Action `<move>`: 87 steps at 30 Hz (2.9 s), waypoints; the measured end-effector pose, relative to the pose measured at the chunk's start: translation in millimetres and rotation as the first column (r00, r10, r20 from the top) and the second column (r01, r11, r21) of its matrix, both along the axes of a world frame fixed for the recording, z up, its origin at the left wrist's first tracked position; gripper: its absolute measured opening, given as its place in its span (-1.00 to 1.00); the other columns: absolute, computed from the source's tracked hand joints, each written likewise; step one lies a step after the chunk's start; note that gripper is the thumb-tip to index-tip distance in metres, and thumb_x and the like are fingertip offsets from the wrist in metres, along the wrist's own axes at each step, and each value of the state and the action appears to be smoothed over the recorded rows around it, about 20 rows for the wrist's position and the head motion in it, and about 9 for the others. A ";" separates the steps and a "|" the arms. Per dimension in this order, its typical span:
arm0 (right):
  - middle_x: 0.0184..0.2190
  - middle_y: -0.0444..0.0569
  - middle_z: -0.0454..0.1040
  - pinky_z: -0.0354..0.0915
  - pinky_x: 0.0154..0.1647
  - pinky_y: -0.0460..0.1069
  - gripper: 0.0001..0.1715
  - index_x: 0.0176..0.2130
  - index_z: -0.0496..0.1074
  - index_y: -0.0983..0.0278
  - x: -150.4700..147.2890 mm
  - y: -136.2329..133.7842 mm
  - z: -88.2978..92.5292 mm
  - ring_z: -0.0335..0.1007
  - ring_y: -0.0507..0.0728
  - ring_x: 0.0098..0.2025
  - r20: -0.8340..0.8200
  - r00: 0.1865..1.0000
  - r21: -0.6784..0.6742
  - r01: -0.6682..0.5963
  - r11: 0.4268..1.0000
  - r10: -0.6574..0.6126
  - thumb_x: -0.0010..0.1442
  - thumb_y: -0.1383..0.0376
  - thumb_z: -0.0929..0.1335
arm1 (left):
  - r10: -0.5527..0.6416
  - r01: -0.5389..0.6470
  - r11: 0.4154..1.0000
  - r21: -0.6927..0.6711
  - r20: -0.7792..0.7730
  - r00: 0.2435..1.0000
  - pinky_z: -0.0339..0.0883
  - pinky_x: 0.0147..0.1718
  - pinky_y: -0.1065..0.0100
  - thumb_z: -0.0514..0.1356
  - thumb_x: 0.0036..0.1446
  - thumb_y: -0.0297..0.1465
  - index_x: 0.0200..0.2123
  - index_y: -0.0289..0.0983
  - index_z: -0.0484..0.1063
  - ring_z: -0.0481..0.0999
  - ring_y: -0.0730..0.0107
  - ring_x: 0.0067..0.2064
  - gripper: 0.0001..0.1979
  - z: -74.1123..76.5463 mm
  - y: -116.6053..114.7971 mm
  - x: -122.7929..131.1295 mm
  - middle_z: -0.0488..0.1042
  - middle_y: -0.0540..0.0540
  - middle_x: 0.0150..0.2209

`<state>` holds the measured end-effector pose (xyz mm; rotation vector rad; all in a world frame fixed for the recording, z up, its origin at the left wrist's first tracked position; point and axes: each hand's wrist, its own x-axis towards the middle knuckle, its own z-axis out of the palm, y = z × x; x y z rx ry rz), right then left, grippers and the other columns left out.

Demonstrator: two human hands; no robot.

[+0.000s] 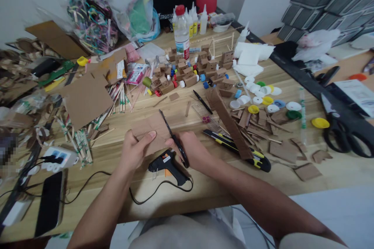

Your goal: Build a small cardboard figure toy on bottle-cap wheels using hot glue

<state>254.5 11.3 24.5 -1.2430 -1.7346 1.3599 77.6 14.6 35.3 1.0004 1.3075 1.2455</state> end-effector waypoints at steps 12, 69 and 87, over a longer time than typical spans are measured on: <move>-0.72 -0.19 0.25 0.15 -0.66 -0.04 -0.23 -0.61 0.25 0.14 16.3 20.9 15.3 0.12 0.00 -0.69 -0.174 0.963 -0.093 0.190 0.977 -0.204 0.00 -0.43 0.41 | 0.011 -0.011 1.000 0.007 -0.030 0.999 0.60 -0.13 0.17 0.55 -0.29 -0.21 -0.41 -0.25 0.65 0.72 0.09 -0.23 -0.65 -0.2 0.5 2.9 0.75 -0.14 -0.30; -0.81 -0.21 0.26 0.08 -0.66 -0.06 -0.37 -0.59 0.37 0.19 12.6 19.7 17.9 0.13 -0.01 -0.74 -0.184 0.932 -0.129 0.292 0.948 -0.312 -0.18 -0.20 0.59 | -0.017 0.004 0.996 0.091 0.143 0.990 0.58 -0.52 0.41 0.60 -0.30 0.11 -0.49 -0.25 0.58 0.47 0.49 -0.53 -0.43 -10.5 6.4 3.0 0.52 0.05 -0.55; -0.29 0.22 0.70 0.27 -0.39 0.03 -0.64 -0.26 0.65 0.21 22.4 39.2 29.0 0.67 0.41 -0.16 0.903 0.416 0.074 0.092 0.993 -0.106 0.33 0.02 0.40 | 0.474 -0.590 0.778 0.217 0.413 0.777 -0.02 -0.71 0.58 0.63 -0.14 -0.16 -0.50 -0.20 0.30 0.20 0.68 -0.71 -0.46 -3.9 33.3 -44.6 0.24 0.24 -0.69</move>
